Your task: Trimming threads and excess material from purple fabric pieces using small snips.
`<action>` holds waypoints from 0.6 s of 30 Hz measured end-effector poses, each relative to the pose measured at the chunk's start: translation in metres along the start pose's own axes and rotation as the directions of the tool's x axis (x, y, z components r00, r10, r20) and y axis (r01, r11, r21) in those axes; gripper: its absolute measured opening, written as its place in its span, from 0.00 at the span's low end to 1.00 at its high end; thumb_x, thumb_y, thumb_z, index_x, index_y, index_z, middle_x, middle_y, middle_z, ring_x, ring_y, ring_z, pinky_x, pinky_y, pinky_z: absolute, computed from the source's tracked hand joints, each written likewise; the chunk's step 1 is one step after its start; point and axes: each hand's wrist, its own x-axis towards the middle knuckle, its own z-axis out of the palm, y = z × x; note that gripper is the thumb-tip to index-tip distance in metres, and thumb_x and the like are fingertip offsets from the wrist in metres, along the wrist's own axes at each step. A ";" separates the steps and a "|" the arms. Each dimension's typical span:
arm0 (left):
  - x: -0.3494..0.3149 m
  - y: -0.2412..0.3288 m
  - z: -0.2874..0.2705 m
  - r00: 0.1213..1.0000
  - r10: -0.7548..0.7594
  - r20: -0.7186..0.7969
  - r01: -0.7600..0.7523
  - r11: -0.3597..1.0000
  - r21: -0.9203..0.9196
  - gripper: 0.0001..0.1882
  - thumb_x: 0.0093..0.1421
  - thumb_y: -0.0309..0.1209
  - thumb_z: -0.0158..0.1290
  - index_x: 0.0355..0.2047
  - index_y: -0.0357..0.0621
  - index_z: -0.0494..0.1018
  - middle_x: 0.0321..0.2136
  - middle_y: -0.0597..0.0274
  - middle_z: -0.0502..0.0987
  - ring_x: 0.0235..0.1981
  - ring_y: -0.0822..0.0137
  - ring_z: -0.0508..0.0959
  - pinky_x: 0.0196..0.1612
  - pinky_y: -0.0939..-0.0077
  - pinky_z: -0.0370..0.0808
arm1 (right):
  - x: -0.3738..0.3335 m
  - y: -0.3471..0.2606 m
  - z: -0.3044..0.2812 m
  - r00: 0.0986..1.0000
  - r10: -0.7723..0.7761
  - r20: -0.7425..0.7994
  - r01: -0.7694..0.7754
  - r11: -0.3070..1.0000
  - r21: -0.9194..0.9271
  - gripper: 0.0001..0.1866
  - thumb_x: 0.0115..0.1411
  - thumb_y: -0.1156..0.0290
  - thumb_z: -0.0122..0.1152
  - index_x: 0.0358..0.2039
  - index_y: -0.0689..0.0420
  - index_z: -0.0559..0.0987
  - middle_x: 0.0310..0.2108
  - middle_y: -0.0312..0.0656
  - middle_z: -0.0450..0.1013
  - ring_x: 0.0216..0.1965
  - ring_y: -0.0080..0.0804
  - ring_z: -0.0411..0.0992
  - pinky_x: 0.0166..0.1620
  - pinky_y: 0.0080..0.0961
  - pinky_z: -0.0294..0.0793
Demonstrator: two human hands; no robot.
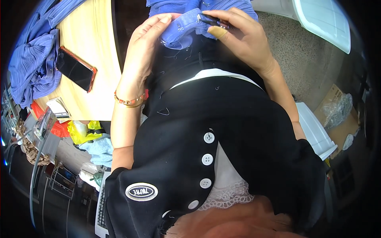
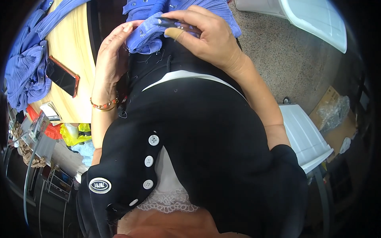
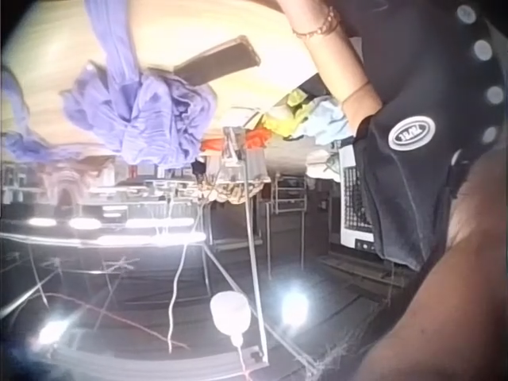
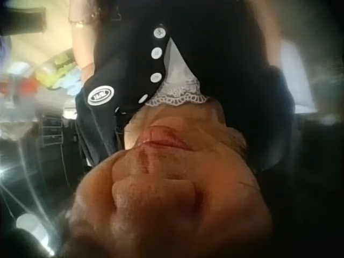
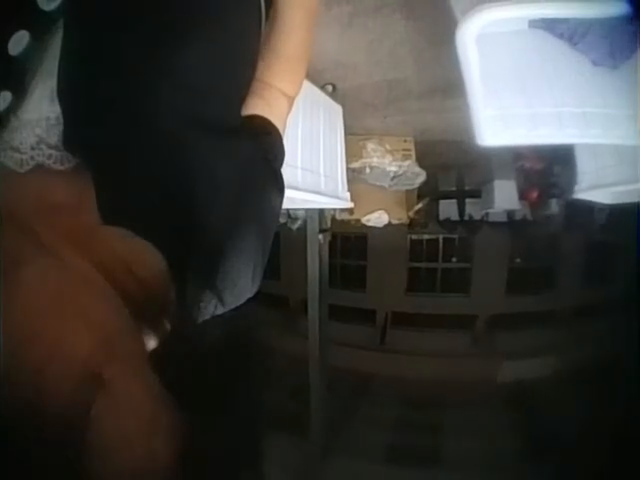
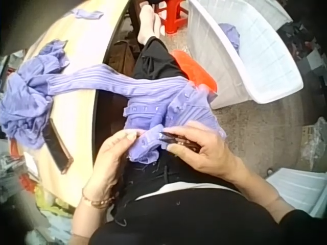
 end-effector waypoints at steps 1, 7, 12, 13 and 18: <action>-0.001 -0.001 0.000 1.000 0.022 -0.014 -0.022 1.000 -0.002 0.14 0.70 0.33 0.52 0.49 0.36 0.79 0.41 0.59 0.83 0.43 0.72 0.82 0.51 0.79 0.76 | -0.001 0.000 0.002 0.999 -0.047 -0.019 0.047 0.999 -0.010 0.18 0.60 0.68 0.70 0.50 0.55 0.83 0.31 0.36 0.72 0.30 0.22 0.68 0.35 0.19 0.69; -0.003 -0.002 -0.008 0.996 -0.071 0.049 0.068 0.995 0.073 0.13 0.67 0.31 0.56 0.49 0.39 0.79 0.43 0.64 0.82 0.47 0.76 0.78 0.54 0.81 0.70 | -0.005 0.004 0.013 0.993 -0.115 -0.011 0.114 0.992 -0.061 0.19 0.57 0.65 0.72 0.50 0.48 0.84 0.26 0.34 0.70 0.24 0.25 0.69 0.28 0.22 0.70; -0.001 -0.006 -0.013 0.995 -0.077 0.065 0.076 0.997 0.012 0.10 0.67 0.29 0.57 0.47 0.40 0.79 0.41 0.66 0.82 0.45 0.77 0.78 0.52 0.83 0.71 | -0.003 0.004 0.013 0.989 -0.146 0.020 0.147 0.968 -0.203 0.20 0.57 0.61 0.71 0.51 0.45 0.84 0.26 0.33 0.71 0.25 0.26 0.71 0.28 0.23 0.70; -0.001 -0.006 -0.013 0.995 -0.075 0.070 0.076 0.997 -0.004 0.10 0.67 0.29 0.57 0.46 0.40 0.79 0.40 0.67 0.82 0.44 0.78 0.78 0.51 0.83 0.71 | -0.003 0.004 0.014 0.989 -0.145 0.022 0.147 0.968 -0.204 0.20 0.57 0.61 0.71 0.51 0.45 0.84 0.26 0.33 0.71 0.25 0.26 0.71 0.28 0.23 0.70; -0.001 -0.004 -0.009 0.995 -0.061 0.084 0.059 0.998 0.022 0.10 0.67 0.29 0.57 0.46 0.40 0.79 0.40 0.67 0.82 0.43 0.78 0.78 0.50 0.83 0.72 | -0.003 0.001 0.012 0.987 -0.158 0.020 0.159 0.965 -0.209 0.20 0.58 0.61 0.70 0.52 0.43 0.84 0.27 0.33 0.72 0.25 0.26 0.71 0.29 0.22 0.70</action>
